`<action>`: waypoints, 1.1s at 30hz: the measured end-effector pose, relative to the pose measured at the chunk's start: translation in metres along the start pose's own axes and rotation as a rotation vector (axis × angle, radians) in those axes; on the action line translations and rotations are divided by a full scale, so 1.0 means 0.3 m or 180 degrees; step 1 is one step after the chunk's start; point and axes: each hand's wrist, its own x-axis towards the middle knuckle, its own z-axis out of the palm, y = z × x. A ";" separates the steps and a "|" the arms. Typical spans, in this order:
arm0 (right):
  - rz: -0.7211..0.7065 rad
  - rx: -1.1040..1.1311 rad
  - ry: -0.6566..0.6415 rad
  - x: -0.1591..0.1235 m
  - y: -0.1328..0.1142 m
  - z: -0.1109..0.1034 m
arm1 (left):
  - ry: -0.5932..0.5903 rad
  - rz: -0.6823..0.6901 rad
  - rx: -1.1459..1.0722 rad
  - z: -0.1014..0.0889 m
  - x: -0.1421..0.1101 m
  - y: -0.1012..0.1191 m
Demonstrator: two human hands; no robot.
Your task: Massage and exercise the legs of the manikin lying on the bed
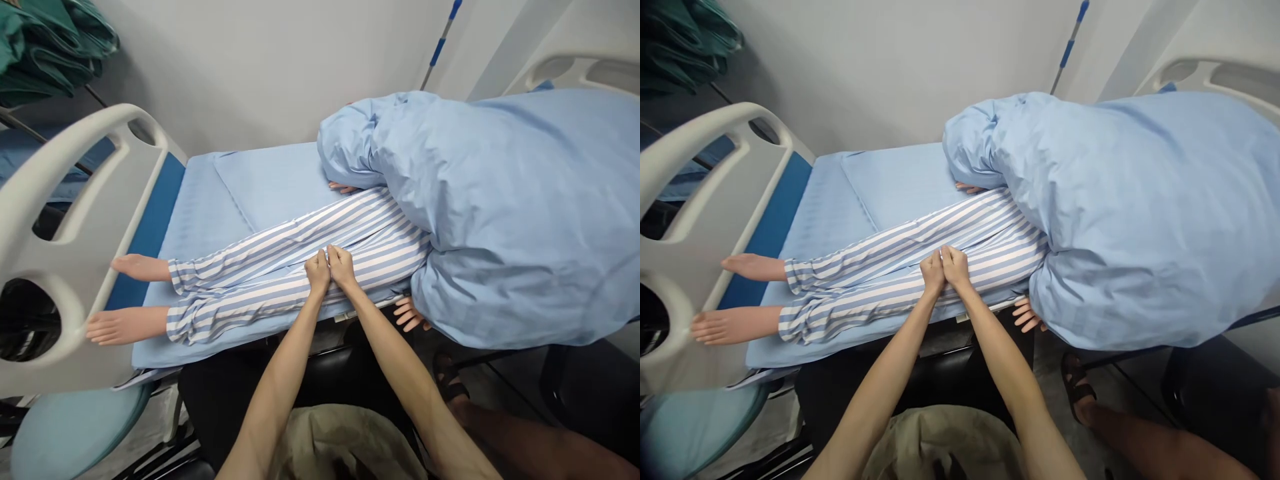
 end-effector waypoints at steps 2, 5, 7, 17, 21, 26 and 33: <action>-0.0219 -0.0218 -0.0058 0.012 -0.033 -0.052 | -0.0062 0.0139 0.0187 0.000 -0.001 -0.006; -0.0407 -0.0494 0.0000 0.020 -0.032 -0.128 | -0.0083 0.0291 0.0361 0.004 -0.006 -0.003; -0.0425 -0.0754 0.0084 0.014 0.007 -0.154 | -0.0097 0.0331 0.0422 0.004 -0.009 -0.001; -0.0361 -0.0864 0.0338 -0.002 0.105 -0.156 | -0.0569 0.0144 -0.0444 0.104 -0.030 0.105; -0.0213 -0.0433 0.0537 0.001 0.105 -0.167 | -0.0470 0.0228 -0.0257 0.170 -0.066 0.085; -0.0310 -0.0468 0.0313 0.027 0.062 -0.207 | -0.0443 0.0519 0.0198 0.183 -0.080 0.054; -0.0488 -0.0982 0.0600 0.078 0.076 -0.329 | -0.0500 0.0619 0.0398 0.180 -0.085 0.068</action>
